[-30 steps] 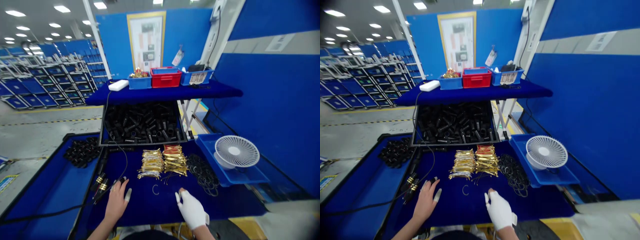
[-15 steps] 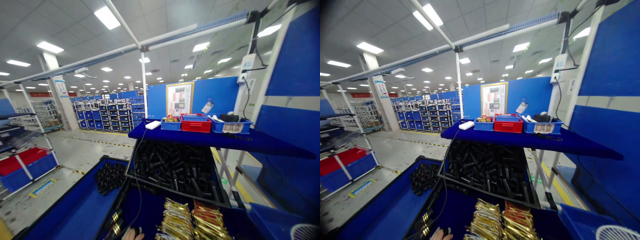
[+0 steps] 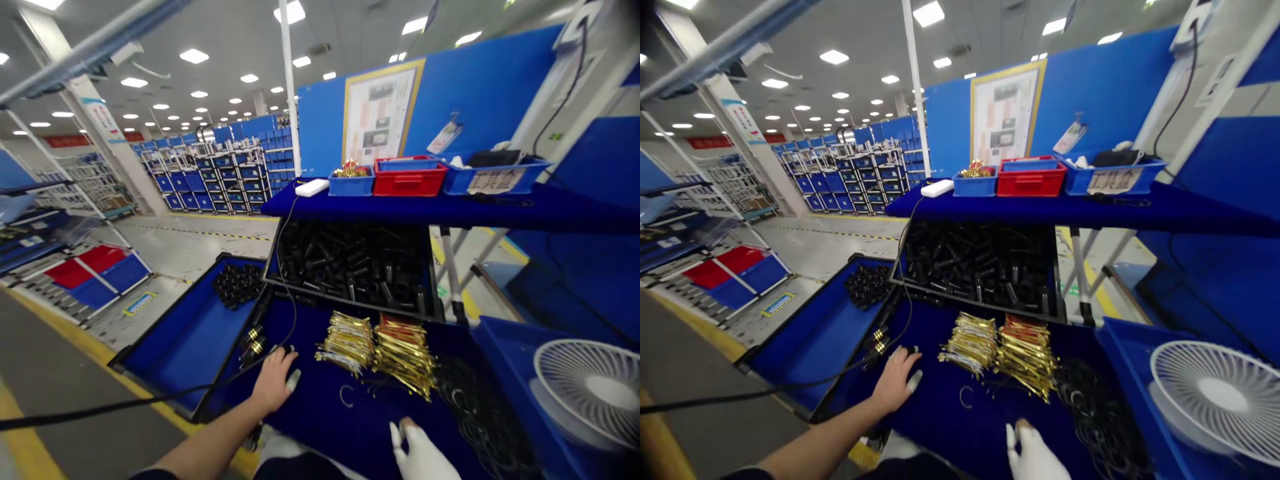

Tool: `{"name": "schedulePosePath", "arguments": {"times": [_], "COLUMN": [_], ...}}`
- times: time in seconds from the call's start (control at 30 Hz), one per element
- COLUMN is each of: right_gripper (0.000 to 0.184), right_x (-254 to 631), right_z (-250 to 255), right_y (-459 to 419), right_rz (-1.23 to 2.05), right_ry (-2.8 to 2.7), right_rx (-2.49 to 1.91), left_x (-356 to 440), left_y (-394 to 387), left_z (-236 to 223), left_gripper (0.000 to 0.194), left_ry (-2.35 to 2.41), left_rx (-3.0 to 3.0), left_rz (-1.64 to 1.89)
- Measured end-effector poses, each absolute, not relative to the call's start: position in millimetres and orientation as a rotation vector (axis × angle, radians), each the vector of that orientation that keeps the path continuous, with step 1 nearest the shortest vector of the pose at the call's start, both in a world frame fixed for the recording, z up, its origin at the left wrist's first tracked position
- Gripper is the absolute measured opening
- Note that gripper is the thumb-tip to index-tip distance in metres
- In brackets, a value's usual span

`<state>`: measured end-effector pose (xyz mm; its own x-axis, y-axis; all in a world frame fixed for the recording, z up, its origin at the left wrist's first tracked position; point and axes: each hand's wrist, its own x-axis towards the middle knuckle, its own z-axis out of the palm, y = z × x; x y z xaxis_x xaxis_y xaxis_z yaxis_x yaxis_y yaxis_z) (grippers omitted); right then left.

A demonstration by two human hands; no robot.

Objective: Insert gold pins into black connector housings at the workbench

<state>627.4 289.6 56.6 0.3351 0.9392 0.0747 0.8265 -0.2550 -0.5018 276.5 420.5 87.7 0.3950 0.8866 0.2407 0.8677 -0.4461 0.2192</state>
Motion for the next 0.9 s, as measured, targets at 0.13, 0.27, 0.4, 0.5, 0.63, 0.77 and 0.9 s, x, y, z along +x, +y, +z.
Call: {"name": "schedulePosePath", "arguments": {"times": [0.13,0.27,0.4,0.5,0.63,0.77,0.9], "right_gripper": [0.022,0.024,0.021,0.022,0.021,0.021,0.022], "right_x": [627,629,624,613,601,597,600], "right_z": [58,73,97,109,105,101,116], "right_y": [279,285,289,297,310,314,325], "right_rz": [0.266,0.419,0.526,0.464,0.52,0.599,0.595], "right_ry": [-1.736,-1.751,-1.606,-1.5,-1.485,-1.513,-1.477], "right_rx": [-2.272,-2.263,-1.95,-1.701,-1.656,-1.696,-1.725], "left_x": [278,277,279,282,281,271,260], "left_y": [422,421,422,435,488,566,621], "left_z": [87,84,85,85,91,103,109], "left_gripper": [0.042,0.042,0.038,0.032,0.042,0.055,0.059], "left_ry": [1.6,1.592,1.608,1.649,1.698,1.777,1.847], "left_rx": [2.537,2.532,2.523,2.502,2.49,2.465,2.427], "left_rz": [0.479,0.509,0.538,0.56,0.611,0.611,0.518]}}
